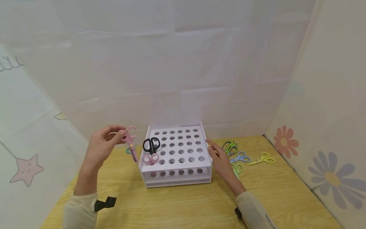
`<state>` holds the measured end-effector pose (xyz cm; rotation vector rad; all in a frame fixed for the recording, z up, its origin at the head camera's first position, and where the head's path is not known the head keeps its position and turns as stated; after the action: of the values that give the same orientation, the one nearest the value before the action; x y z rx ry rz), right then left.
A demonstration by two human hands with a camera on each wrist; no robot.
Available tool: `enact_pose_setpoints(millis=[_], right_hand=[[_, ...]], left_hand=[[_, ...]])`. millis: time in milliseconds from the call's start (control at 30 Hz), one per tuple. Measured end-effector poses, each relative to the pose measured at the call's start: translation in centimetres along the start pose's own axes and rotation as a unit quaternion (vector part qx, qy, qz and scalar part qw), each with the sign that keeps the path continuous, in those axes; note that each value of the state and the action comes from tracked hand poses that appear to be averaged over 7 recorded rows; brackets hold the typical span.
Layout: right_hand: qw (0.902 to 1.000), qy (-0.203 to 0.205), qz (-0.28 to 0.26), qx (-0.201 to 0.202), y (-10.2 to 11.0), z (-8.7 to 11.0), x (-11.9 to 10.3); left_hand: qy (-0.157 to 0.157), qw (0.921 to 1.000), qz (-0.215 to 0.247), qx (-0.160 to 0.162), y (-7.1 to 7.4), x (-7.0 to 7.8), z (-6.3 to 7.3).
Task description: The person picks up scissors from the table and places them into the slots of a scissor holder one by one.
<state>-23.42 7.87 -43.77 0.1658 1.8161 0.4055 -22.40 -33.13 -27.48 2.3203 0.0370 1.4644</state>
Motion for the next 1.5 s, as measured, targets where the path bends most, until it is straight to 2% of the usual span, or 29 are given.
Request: enact_pose_setpoints(millis=[100,200,333,467,633,900,1033,1133,1233,1367,1500], right_hand=[[0.9999,-0.009,0.003,0.005,0.1,0.3,-0.4],[0.9999,-0.011,-0.001,0.006,0.2,0.7,-1.7],[1.0,-0.004,-0.003,-0.003,0.0,1.2,-3.6],[1.0,-0.003,0.001,-0.002,-0.1,1.2,-4.1],[1.0,0.0,0.001,-0.002,-0.2,0.9,-3.8],[0.9999,0.004,0.012,0.004,-0.4,0.0,-0.2],[1.0,0.001,0.01,-0.002,-0.5,0.7,-2.2],[0.9999,-0.009,0.007,-0.006,-0.5,1.3,-4.1],[0.9999,-0.016,0.004,-0.004,-0.4,1.3,-4.2],[0.9998,-0.016,0.007,-0.001,-0.2,1.3,-4.5],[0.9998,-0.011,0.014,0.001,0.0,1.3,-4.6]], left_hand=[[-0.003,0.9994,0.019,-0.028,-1.3,0.0,-0.6],[-0.006,0.9979,0.037,-0.052,-2.5,-0.1,-1.1],[-0.006,0.9957,0.056,-0.073,-4.2,-0.4,-1.4],[0.002,0.9947,0.053,-0.088,-5.7,-0.7,-1.4],[0.003,0.9958,0.031,-0.086,-6.8,-1.1,-1.5],[0.005,0.996,0.012,-0.089,-7.7,-1.8,-1.2],[0.009,0.9945,-0.018,-0.103,-8.1,-1.8,-1.0],[-0.002,0.9923,-0.048,-0.114,-8.4,-1.6,-1.0],[-0.016,0.9885,-0.075,-0.131,-8.8,-1.3,-0.9],[-0.025,0.9792,-0.114,-0.167,-9.7,-1.2,-1.0],[-0.021,0.9704,-0.137,-0.198,-10.6,-1.3,-1.0]])
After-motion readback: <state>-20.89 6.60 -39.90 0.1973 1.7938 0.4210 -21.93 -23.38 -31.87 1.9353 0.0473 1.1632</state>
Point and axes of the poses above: each hand's wrist, its own z-axis away from the middle knuckle, its own y-axis out of the back of the hand, x = y × z, the point moved 8 cm from there along -z, towards the middle knuckle, and after that the axes turned 12 degrees about -x, right-handed, at the moved point
